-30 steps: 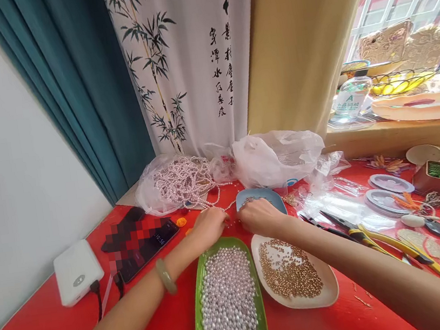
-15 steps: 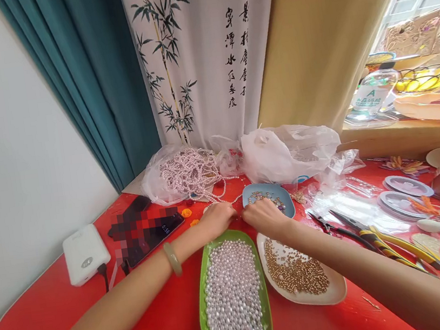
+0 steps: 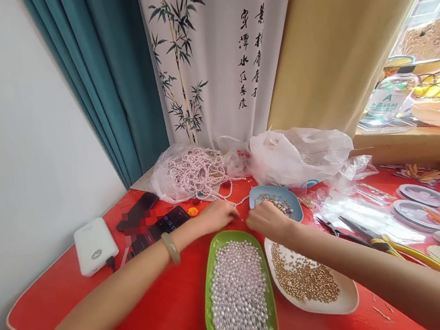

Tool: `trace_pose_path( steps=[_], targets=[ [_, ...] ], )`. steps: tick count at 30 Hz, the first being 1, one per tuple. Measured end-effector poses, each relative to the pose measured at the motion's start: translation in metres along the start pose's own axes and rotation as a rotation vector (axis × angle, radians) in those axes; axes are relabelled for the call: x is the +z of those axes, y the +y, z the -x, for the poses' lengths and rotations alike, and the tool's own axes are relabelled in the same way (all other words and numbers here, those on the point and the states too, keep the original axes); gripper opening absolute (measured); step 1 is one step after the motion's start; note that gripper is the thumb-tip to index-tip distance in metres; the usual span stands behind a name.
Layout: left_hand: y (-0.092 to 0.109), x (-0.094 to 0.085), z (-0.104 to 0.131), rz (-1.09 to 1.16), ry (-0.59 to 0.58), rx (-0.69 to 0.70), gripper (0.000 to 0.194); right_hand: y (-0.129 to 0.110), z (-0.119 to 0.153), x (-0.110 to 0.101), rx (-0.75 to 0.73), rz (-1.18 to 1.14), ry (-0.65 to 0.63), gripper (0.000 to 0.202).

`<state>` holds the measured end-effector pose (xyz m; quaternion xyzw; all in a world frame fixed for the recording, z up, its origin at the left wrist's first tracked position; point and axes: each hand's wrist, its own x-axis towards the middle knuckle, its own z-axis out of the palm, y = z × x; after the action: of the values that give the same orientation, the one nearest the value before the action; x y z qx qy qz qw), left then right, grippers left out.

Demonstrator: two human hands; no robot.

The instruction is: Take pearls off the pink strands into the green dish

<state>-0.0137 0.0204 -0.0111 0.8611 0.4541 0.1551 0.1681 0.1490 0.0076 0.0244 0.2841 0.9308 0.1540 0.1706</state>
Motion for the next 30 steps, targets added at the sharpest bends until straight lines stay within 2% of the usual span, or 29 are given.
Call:
trace_pose_path(
  steps=[4, 6, 11, 13, 16, 18, 20, 26, 30],
  targets=[
    [0.009, -0.020, 0.009, 0.293, 0.099, -0.185, 0.017, -0.001, -0.003, 0.001, -0.032, 0.015, 0.003, 0.022],
    [0.018, -0.028, 0.019, 0.376, 0.095, -0.224, 0.018, 0.000, -0.005, 0.002, -0.045, 0.020, 0.011, 0.022],
    [0.040, -0.031, 0.044, 0.438, -0.186, -0.210, 0.021, 0.004, -0.007, 0.002, -0.057, 0.032, 0.027, 0.022],
    [0.042, -0.031, 0.047, 0.465, -0.233, -0.191, 0.023, 0.006, -0.006, 0.002, -0.055, 0.041, 0.032, 0.021],
    [0.034, -0.031, 0.040, 0.417, -0.132, -0.192, 0.023, 0.006, -0.005, 0.002, -0.058, 0.054, 0.027, 0.022],
    [0.025, -0.028, 0.029, 0.306, -0.039, -0.179, 0.021, 0.003, -0.007, 0.001, -0.068, 0.061, 0.015, 0.023],
    [0.017, -0.022, 0.017, 0.175, 0.004, -0.156, 0.022, -0.001, -0.009, 0.001, -0.081, 0.066, 0.003, 0.024],
    [0.012, 0.003, -0.010, -0.029, -0.044, -0.117, 0.023, -0.004, -0.015, 0.005, -0.115, 0.072, -0.024, 0.023],
    [0.011, 0.011, -0.016, -0.077, -0.062, -0.095, 0.019, -0.003, -0.015, 0.007, -0.122, 0.073, -0.031, 0.024]
  ],
)
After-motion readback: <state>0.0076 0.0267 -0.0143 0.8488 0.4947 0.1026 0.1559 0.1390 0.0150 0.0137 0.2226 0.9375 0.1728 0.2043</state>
